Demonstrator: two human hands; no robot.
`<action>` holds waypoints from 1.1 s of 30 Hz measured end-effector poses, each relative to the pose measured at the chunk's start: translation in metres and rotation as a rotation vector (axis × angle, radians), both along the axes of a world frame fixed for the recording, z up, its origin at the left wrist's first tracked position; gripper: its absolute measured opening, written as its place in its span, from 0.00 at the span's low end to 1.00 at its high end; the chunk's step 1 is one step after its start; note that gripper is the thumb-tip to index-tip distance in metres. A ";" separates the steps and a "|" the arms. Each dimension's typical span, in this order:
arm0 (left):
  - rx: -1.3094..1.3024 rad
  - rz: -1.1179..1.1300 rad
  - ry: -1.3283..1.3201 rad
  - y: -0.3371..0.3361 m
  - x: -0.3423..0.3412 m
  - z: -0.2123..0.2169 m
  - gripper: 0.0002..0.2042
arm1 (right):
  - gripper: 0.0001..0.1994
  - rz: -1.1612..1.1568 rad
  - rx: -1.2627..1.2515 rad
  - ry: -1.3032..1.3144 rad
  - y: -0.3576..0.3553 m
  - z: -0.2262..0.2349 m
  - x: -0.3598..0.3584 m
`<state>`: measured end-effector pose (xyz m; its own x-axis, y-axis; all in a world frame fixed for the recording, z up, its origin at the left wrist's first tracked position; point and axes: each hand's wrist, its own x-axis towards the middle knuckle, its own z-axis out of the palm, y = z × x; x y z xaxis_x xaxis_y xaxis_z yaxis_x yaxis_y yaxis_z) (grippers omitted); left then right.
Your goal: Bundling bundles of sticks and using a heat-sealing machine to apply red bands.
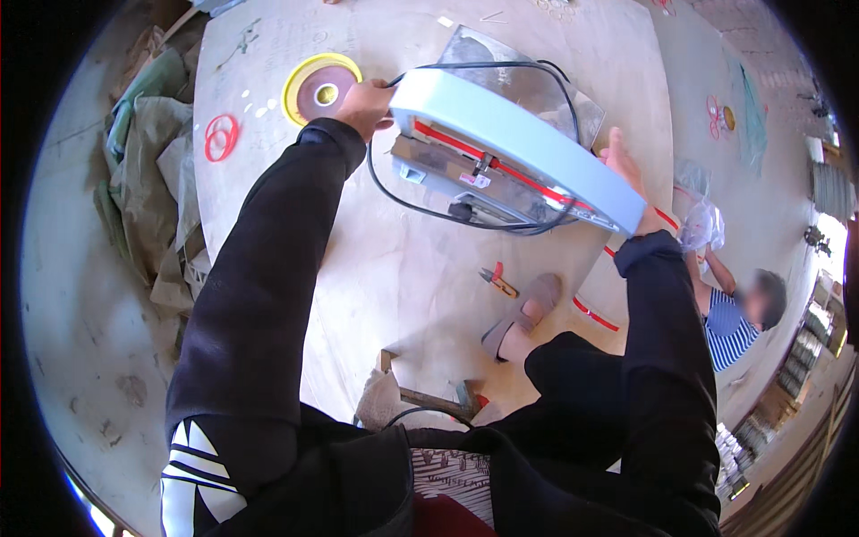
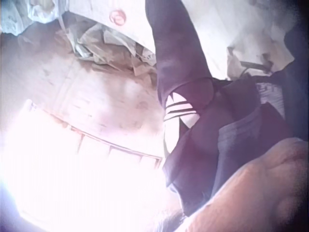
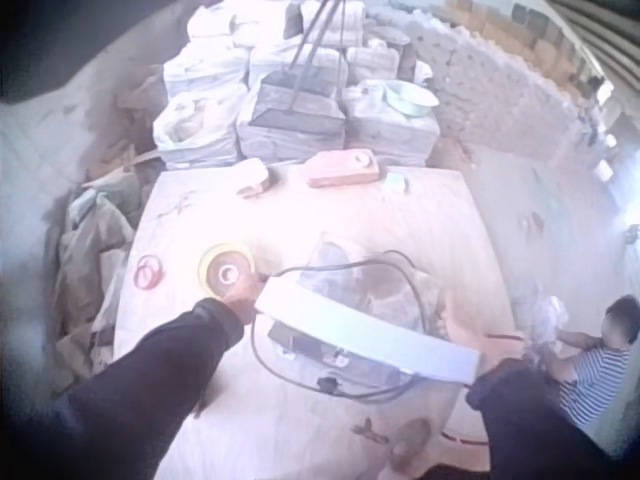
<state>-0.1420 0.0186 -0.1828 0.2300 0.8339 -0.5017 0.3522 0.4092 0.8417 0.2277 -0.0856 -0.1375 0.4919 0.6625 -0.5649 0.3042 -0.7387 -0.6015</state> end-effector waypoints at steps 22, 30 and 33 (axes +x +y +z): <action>-0.121 0.076 -0.046 0.001 -0.043 -0.083 0.14 | 0.26 -0.639 0.050 1.104 -0.064 -0.116 0.011; -0.112 0.085 0.060 -0.024 -0.092 -0.054 0.14 | 0.25 -0.642 -0.108 1.212 -0.101 -0.140 0.037; -0.106 0.079 0.085 -0.034 -0.104 -0.045 0.14 | 0.24 -0.647 -0.155 1.239 -0.104 -0.143 -0.079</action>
